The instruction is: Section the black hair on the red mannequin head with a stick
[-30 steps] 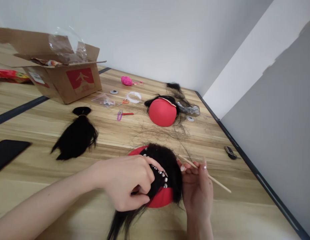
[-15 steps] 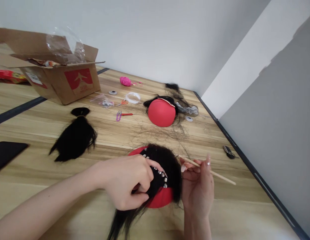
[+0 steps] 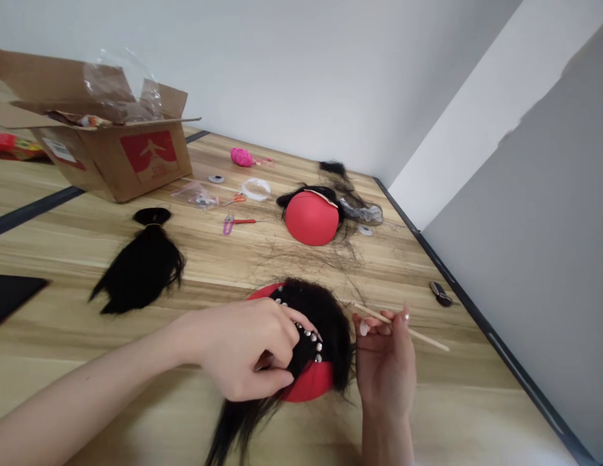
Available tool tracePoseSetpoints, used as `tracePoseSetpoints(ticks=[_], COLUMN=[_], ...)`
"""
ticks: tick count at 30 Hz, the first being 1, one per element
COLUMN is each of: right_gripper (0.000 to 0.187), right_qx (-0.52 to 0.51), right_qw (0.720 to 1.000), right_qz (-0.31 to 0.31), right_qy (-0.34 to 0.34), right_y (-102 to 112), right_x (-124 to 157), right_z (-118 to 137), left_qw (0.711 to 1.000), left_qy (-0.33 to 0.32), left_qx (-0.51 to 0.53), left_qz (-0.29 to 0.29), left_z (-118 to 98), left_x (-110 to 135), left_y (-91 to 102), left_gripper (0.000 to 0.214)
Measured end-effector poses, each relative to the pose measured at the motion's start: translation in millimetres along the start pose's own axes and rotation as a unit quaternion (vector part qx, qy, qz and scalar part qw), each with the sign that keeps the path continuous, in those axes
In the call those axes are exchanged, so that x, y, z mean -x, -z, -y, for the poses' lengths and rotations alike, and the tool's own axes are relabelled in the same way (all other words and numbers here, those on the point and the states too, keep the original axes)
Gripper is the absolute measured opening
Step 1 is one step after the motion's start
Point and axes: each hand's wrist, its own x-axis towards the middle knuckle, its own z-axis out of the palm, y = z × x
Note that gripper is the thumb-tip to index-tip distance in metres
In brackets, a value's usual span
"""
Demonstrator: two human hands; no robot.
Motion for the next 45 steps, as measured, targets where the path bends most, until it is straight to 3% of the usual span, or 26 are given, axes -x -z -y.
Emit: tracePoseSetpoints(ticks=[7,14,18,27,31,35,41,45], right_gripper=[0.027,0.02,0.017,0.018,0.02,0.023,0.021,0.022], right_qx=[0.004,-0.005,-0.006,0.025,0.039,0.049,0.045,0.039], right_qw=[0.999,0.986,0.974,0.938,0.901,0.883,0.874,0.873], right_qz=[0.025,0.1,0.139,0.228,0.296,0.333,0.36,0.356], right_qy=[-0.037,-0.133,-0.18,-0.259,-0.314,-0.327,-0.323,-0.332], right_y=[-3.3,-7.5,-10.5,-20.5,-28.8,-36.8,-38.3,-38.6], right_x=[-1.0,-10.0,-18.9,-55.0,-71.4,-82.6,-91.3,-88.2], right_z=[0.5,7.3,12.3,14.1,10.2,6.6,5.1,3.7], left_qw=[0.996,0.979,0.974,0.965,0.943,0.912,0.839,0.794], left_qy=[0.002,0.129,0.188,0.244,0.296,0.329,0.347,0.338], left_qx=[-0.088,-0.158,-0.125,-0.049,-0.036,-0.021,0.016,0.028], left_qz=[-0.009,-0.021,-0.024,-0.085,-0.146,-0.244,-0.418,-0.505], left_z=[-10.5,-8.9,-5.4,-5.6,-3.8,0.1,9.8,26.3], left_x=[0.7,9.6,15.4,32.8,48.3,57.6,53.3,51.3], left_y=[11.6,33.4,41.5,48.7,53.3,58.3,65.6,78.7], left_gripper=[0.029,0.033,0.032,0.034,0.031,0.033,0.04,0.042])
